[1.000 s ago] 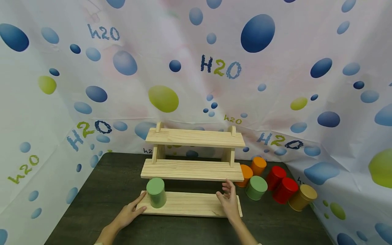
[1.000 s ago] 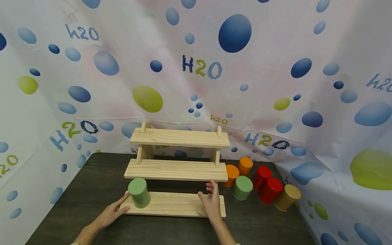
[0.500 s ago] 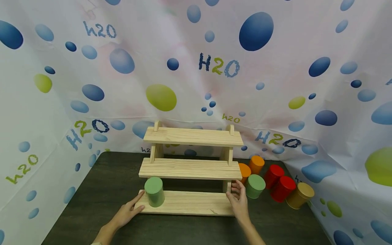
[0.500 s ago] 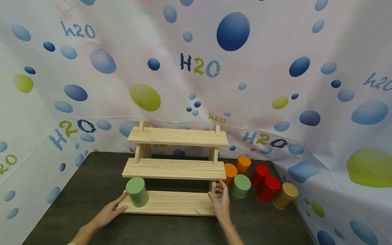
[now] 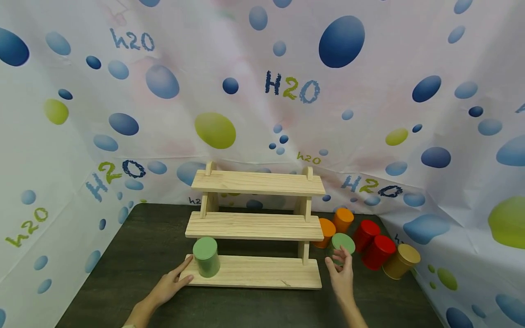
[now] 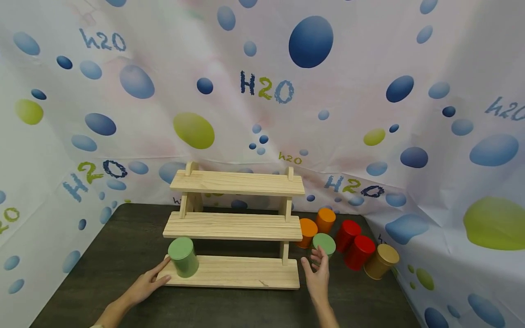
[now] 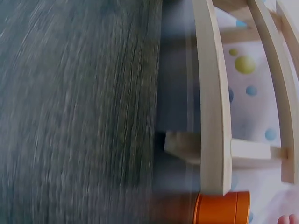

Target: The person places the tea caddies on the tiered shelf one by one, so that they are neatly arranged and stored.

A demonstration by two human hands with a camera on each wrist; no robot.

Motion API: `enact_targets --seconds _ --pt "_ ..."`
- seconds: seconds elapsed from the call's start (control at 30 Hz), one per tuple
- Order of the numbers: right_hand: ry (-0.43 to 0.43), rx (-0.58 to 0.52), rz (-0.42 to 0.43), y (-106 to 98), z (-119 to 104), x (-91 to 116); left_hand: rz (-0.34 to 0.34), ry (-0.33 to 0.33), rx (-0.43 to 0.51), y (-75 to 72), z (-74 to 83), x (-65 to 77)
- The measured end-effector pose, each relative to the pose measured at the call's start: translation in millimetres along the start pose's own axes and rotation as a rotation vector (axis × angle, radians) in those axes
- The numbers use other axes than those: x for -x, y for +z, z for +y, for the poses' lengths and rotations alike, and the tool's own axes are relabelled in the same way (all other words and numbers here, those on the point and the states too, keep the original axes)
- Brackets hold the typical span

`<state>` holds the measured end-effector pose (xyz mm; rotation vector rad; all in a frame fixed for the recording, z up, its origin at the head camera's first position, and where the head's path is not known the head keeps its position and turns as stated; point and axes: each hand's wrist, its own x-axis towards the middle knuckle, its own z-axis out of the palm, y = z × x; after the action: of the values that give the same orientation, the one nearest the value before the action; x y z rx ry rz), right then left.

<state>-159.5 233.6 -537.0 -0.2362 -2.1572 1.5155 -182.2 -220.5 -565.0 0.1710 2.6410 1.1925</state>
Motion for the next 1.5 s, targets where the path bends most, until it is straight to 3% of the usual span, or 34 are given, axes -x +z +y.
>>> enact_targets --seconds 0.23,0.73,1.5 --pt "0.019 -0.013 0.097 -17.9 12.5 -6.7 0.016 0.031 -0.017 0.2 -0.1 1.7" --pt "0.093 0.015 0.350 -61.0 26.5 -19.2 0.015 0.000 0.019 4.3 -8.1 1.1" --pt "0.196 0.191 0.482 -125.1 51.4 -41.6 0.012 0.022 0.013 2.5 -2.6 0.0"
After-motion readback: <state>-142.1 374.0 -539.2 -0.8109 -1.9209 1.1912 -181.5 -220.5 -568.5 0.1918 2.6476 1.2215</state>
